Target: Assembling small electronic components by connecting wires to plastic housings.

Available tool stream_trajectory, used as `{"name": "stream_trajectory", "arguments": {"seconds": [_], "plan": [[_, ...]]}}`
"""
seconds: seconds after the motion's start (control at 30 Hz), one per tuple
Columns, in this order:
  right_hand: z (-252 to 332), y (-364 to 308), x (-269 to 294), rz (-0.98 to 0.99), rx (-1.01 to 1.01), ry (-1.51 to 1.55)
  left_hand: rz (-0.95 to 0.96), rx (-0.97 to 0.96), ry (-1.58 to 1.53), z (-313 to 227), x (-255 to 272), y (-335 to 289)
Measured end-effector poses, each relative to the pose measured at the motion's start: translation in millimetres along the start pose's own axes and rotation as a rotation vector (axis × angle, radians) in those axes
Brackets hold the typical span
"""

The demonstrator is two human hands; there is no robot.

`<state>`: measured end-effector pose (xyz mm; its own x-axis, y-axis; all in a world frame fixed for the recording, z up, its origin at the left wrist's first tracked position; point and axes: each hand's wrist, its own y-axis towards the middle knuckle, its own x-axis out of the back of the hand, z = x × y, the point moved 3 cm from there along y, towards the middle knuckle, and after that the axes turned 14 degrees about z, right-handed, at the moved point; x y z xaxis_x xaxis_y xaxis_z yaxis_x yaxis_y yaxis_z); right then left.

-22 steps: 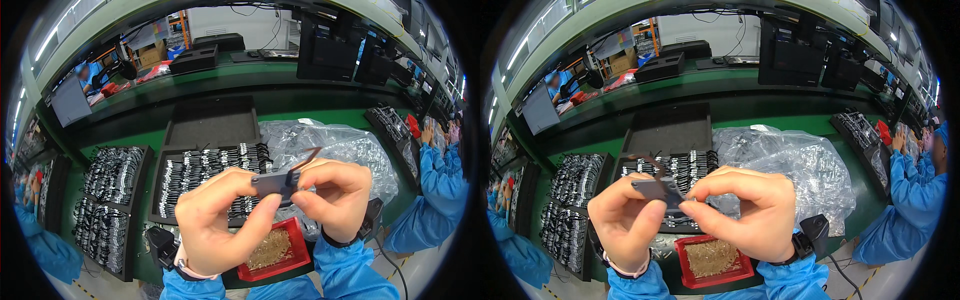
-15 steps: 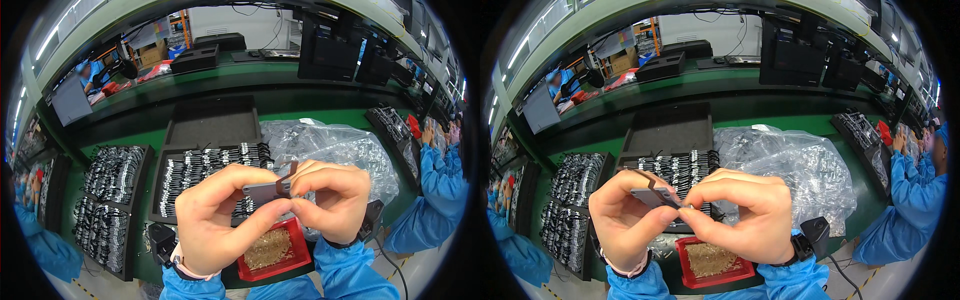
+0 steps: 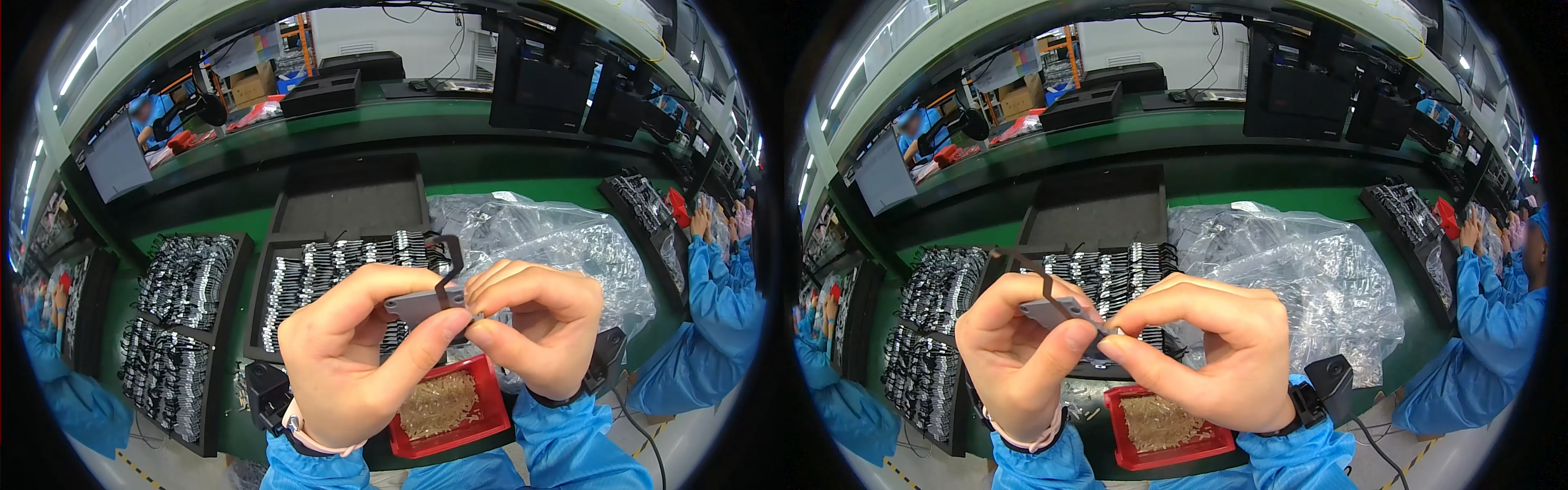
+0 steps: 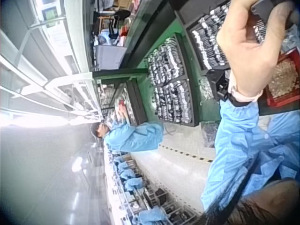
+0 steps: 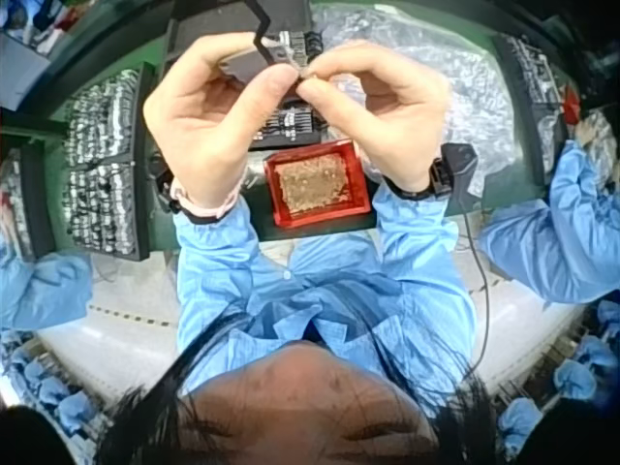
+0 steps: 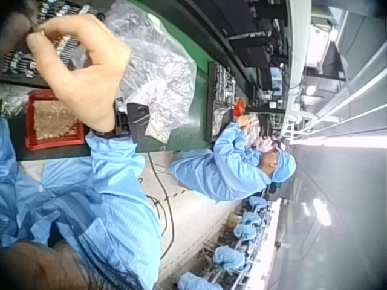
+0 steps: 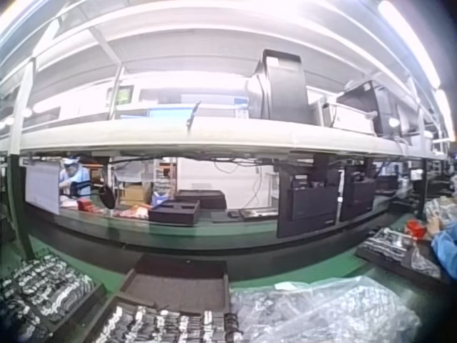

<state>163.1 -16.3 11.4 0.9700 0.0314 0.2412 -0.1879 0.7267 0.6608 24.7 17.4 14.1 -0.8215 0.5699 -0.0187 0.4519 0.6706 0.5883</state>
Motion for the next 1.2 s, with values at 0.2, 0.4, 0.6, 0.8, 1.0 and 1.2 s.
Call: {"name": "stream_trajectory", "arguments": {"seconds": [0.2, 0.4, 0.6, 0.8, 1.0, 1.2], "plan": [[-0.4, -1.8, -0.4, -0.009, -0.065, -0.057, 0.019, -0.105, 0.018, 2.6, 4.4, -2.1], [0.7, -3.2, -0.1, -0.021, -0.075, -0.083, -0.001, -0.097, 0.075, 0.7, 1.5, -2.1], [0.4, -3.0, 0.2, -0.037, -0.051, -0.113, -0.003, -0.094, 0.075, 1.9, 1.1, -2.7], [-2.6, -1.9, -0.3, 0.027, -0.051, 0.021, -0.009, -0.124, 0.053, 2.0, 2.0, -2.4], [-2.5, -1.9, -7.2, -0.034, -0.129, -0.006, -0.002, -0.132, 0.072, 0.0, 3.9, -3.1], [-1.2, -4.3, -6.9, -0.03, -0.116, -0.14, 0.005, -0.115, 0.032, 2.9, 5.4, -1.7]]}}
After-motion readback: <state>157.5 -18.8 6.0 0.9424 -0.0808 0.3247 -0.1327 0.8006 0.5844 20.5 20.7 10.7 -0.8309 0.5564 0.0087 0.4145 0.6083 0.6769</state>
